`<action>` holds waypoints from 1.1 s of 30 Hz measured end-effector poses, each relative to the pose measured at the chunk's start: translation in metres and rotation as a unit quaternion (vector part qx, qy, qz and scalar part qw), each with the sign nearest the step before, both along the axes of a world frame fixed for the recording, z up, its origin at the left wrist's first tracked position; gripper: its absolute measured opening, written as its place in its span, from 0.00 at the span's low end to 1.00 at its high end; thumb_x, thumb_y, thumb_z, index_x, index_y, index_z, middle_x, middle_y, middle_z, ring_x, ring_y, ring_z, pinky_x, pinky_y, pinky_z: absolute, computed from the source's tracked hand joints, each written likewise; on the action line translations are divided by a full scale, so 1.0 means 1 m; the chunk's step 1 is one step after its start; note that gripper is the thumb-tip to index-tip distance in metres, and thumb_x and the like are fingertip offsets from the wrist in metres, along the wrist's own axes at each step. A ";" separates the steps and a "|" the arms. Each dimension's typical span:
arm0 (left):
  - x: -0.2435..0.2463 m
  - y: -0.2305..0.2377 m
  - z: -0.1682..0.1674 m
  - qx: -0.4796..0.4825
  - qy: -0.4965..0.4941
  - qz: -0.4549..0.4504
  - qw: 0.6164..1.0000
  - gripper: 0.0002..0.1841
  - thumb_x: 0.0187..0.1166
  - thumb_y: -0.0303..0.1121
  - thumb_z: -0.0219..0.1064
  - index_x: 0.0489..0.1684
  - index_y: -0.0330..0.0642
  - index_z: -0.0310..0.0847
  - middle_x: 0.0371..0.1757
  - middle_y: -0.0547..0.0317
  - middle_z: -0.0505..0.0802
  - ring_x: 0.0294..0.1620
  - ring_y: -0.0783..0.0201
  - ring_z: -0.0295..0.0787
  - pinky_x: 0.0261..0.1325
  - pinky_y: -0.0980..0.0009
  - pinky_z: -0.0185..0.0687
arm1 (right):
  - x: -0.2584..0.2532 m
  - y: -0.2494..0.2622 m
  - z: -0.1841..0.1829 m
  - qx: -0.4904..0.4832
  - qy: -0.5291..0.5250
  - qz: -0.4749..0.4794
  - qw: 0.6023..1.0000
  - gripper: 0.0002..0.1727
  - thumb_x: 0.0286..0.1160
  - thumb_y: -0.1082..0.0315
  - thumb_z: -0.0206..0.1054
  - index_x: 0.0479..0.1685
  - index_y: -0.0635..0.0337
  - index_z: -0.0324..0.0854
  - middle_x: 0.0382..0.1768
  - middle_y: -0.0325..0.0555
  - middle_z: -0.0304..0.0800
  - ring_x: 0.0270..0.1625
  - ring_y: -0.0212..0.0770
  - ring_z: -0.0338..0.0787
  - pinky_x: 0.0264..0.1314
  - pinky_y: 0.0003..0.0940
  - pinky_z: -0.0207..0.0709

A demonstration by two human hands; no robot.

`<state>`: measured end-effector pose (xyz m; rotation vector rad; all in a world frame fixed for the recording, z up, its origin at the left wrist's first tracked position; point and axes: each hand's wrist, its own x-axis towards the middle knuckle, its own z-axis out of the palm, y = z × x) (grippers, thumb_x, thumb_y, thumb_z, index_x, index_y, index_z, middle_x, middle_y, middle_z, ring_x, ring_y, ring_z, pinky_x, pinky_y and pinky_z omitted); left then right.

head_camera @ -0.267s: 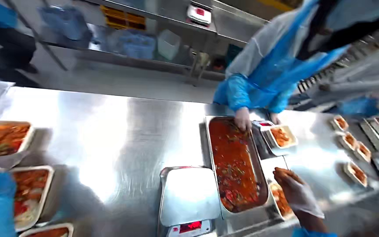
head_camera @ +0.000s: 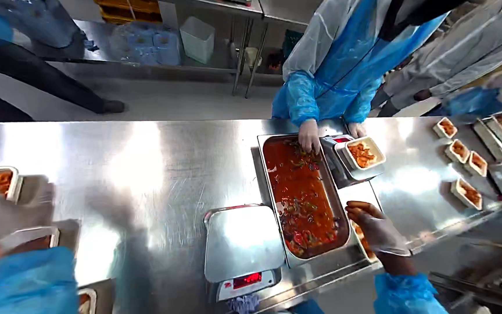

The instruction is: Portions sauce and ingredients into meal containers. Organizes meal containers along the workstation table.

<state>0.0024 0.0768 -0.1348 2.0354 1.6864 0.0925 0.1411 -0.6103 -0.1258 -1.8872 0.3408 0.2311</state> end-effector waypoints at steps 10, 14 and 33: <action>-0.051 -0.423 -0.031 -0.308 -0.227 -0.458 0.802 0.16 0.86 0.38 0.63 0.61 0.41 0.90 0.58 0.54 0.95 0.60 0.64 0.92 0.70 0.64 0.84 | 0.000 -0.009 -0.096 -0.421 0.192 0.475 0.748 0.34 0.65 0.60 0.76 0.77 0.58 0.78 0.71 0.62 0.83 0.76 0.60 0.81 0.79 0.62 0.71; -0.068 -0.508 -0.074 -0.506 -0.117 -0.303 0.799 0.29 0.89 0.40 0.61 0.85 0.33 0.66 0.70 0.37 0.87 0.67 0.48 0.88 0.74 0.51 0.82 | 0.012 -0.028 -0.106 -0.391 0.186 0.617 0.657 0.21 0.73 0.62 0.69 0.66 0.56 0.86 0.66 0.58 0.88 0.72 0.61 0.84 0.75 0.66 0.72; -0.054 -0.600 -0.109 -0.337 -0.118 -0.048 0.933 0.31 0.84 0.49 0.64 0.84 0.44 0.70 0.56 0.51 0.94 0.56 0.57 0.92 0.69 0.53 0.83 | 0.086 0.029 -0.155 -0.240 -0.037 0.655 0.716 0.30 0.71 0.67 0.72 0.77 0.60 0.78 0.74 0.62 0.80 0.76 0.60 0.80 0.78 0.61 0.73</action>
